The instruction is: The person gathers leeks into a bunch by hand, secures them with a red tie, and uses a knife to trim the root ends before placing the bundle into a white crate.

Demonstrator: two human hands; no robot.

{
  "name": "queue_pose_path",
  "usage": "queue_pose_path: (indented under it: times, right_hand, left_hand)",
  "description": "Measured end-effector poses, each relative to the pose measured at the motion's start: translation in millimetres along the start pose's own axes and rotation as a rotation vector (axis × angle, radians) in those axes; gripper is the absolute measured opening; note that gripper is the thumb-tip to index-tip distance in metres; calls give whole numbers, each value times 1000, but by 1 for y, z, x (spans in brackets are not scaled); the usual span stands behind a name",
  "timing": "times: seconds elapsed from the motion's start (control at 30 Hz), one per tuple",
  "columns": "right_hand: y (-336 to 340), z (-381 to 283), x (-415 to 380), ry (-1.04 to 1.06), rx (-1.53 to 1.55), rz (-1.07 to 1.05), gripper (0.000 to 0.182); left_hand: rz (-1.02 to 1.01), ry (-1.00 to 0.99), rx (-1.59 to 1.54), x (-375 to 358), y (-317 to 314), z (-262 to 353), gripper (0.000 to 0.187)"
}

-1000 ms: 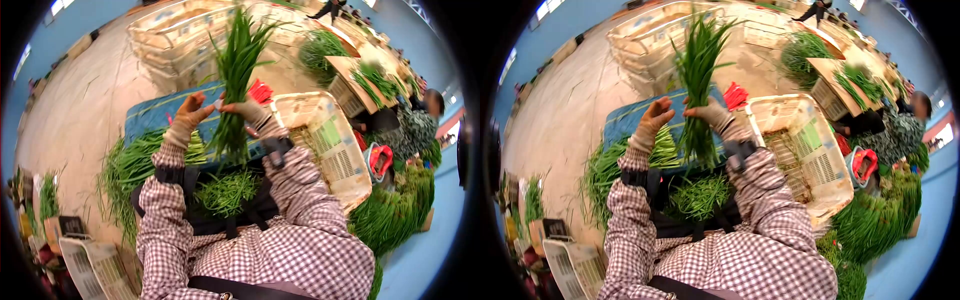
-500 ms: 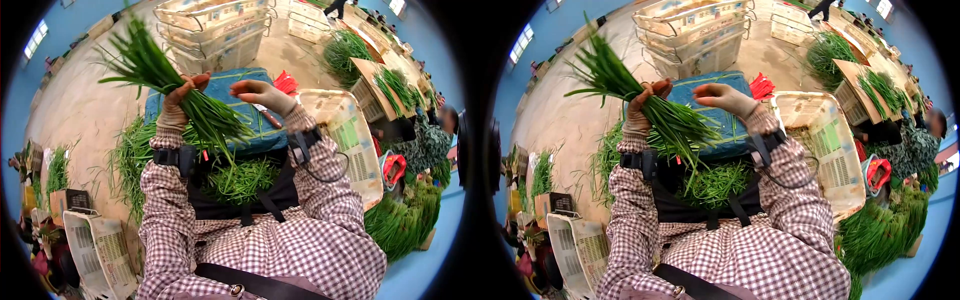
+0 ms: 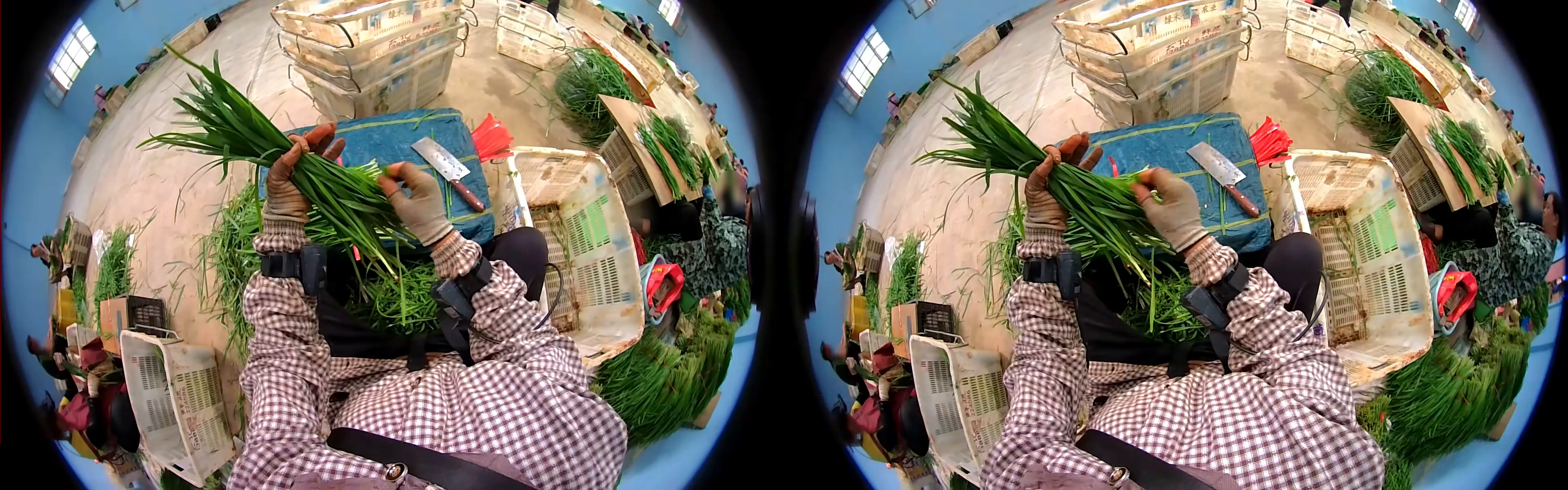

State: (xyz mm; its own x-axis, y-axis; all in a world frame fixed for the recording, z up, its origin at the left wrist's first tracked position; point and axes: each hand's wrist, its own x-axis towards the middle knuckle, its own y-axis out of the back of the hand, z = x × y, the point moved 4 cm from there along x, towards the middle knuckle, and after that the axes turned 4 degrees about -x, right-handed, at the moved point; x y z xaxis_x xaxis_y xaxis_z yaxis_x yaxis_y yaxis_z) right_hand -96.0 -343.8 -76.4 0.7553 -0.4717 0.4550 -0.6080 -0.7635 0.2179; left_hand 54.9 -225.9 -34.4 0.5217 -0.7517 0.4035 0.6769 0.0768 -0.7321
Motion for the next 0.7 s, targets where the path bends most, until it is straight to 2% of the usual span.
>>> queue_pose_path:
  times: [0.03,0.07,0.1,0.17,0.23,0.3,0.47,0.53,0.57,0.6,0.67,0.7]
  right_hand:
    - [2,12,-3,-159,230,100,8]
    - [6,14,-1,-54,389,118,9]
    - [10,18,-4,-60,390,121,9]
    - [12,21,-11,-309,1011,56,10]
    - [19,21,-16,-317,950,81,10]
    - [29,36,-30,-414,1043,-28,9]
    - [55,80,-89,-581,948,4,11]
    - [55,90,-110,-430,-23,-255,17]
    - [59,88,-114,-498,-203,-344,23]
    - [62,84,-110,-443,-228,-322,28]
    - [61,35,-87,-395,-246,-306,34]
    - [56,-1,-67,-149,-256,-277,42]
  left_hand:
    - [2,2,0,-1,1,1,10]
    - [34,8,-14,-3,2,2,10]
    - [66,17,-29,-5,3,3,10]
    - [114,25,-1,-10,1,1,10]
    - [100,38,-79,-11,7,3,15]
    - [94,46,-116,-13,11,7,18]
    - [12,28,-246,-21,25,36,19]
    - [2,-40,-219,-25,28,52,19]
    - [-26,-48,-208,-24,28,59,20]
    - [-27,-55,-197,-23,28,62,20]
    - [-3,-60,-180,-25,22,63,20]
    - [13,-58,-171,-23,21,63,20]
